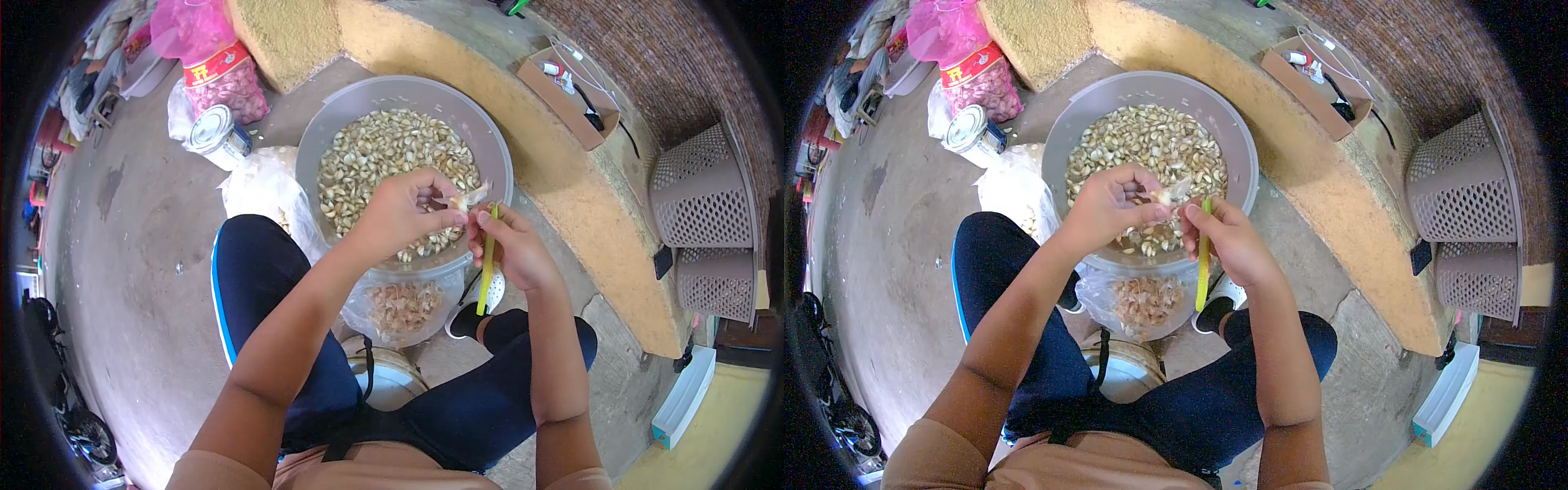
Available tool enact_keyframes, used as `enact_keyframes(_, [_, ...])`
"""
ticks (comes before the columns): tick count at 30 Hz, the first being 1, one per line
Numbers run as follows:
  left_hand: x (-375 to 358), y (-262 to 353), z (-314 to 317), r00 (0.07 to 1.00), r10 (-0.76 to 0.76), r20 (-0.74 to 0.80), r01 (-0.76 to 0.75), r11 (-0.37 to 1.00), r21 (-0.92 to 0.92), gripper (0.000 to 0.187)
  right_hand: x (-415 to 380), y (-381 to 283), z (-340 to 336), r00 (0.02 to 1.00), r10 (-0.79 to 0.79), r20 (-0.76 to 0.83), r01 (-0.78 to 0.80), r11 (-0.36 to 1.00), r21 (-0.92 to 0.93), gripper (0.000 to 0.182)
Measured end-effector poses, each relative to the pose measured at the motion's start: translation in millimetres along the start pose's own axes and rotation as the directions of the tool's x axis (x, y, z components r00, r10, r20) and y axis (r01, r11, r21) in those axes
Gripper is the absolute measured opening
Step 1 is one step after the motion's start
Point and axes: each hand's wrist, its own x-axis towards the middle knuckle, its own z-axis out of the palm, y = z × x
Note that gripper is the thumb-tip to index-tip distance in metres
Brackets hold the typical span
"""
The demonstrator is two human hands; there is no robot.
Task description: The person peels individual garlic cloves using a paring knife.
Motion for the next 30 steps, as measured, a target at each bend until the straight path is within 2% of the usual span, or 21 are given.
enact_keyframes(2, [-1,8,1,0.996,-0.089,0.004,0.088,0.983,-0.162,0.018,-1,0,1,0.999,-0.028,0.016,0.029,0.998,-0.062,0.018])
enact_keyframes(5, [0,5,1,0.995,-0.085,0.059,0.095,0.978,-0.185,0.018,-1,0,-1,0.999,-0.007,0.032,0.01,0.996,-0.092,0.019])
enact_keyframes(8, [1,3,2,0.996,0.065,0.06,-0.065,0.998,0.008,0.018,-1,-1,-10,1.0,0.017,0.01,-0.012,0.943,-0.332,0.018])
enact_keyframes(11, [2,6,-1,0.983,0.143,0.112,-0.164,0.962,0.218,0.024,-4,-8,-10,1.0,-0.029,0.01,0.03,0.906,-0.422,0.018])
enact_keyframes(14, [0,13,-3,0.97,0.182,0.159,-0.221,0.934,0.28,0.027,-10,-13,-4,0.996,-0.009,0.084,0.045,0.9,-0.433,0.026])
enact_keyframes(17, [0,13,-5,0.948,0.24,0.207,-0.293,0.914,0.281,0.027,-11,-7,-2,0.961,-0.232,0.151,0.277,0.773,-0.571,0.031])
enact_keyframes(20, [0,10,-4,0.932,0.28,0.231,-0.325,0.926,0.192,0.028,-17,-15,8,0.933,-0.33,0.146,0.326,0.599,-0.732,0.034])
enact_keyframes(23, [-4,14,-1,0.965,0.17,0.198,-0.196,0.973,0.12,0.03,-15,-10,9,0.9,-0.408,0.152,0.369,0.529,-0.765,0.032])
enact_keyframes(26, [-3,13,-1,0.956,0.204,0.209,-0.231,0.967,0.109,0.031,-14,-8,8,0.887,-0.438,0.148,0.379,0.504,-0.776,0.031])
enact_keyframes(30, [-5,18,0,0.966,0.175,0.192,-0.206,0.966,0.156,0.028,-13,-3,10,0.825,-0.542,0.161,0.415,0.388,-0.823,0.03])
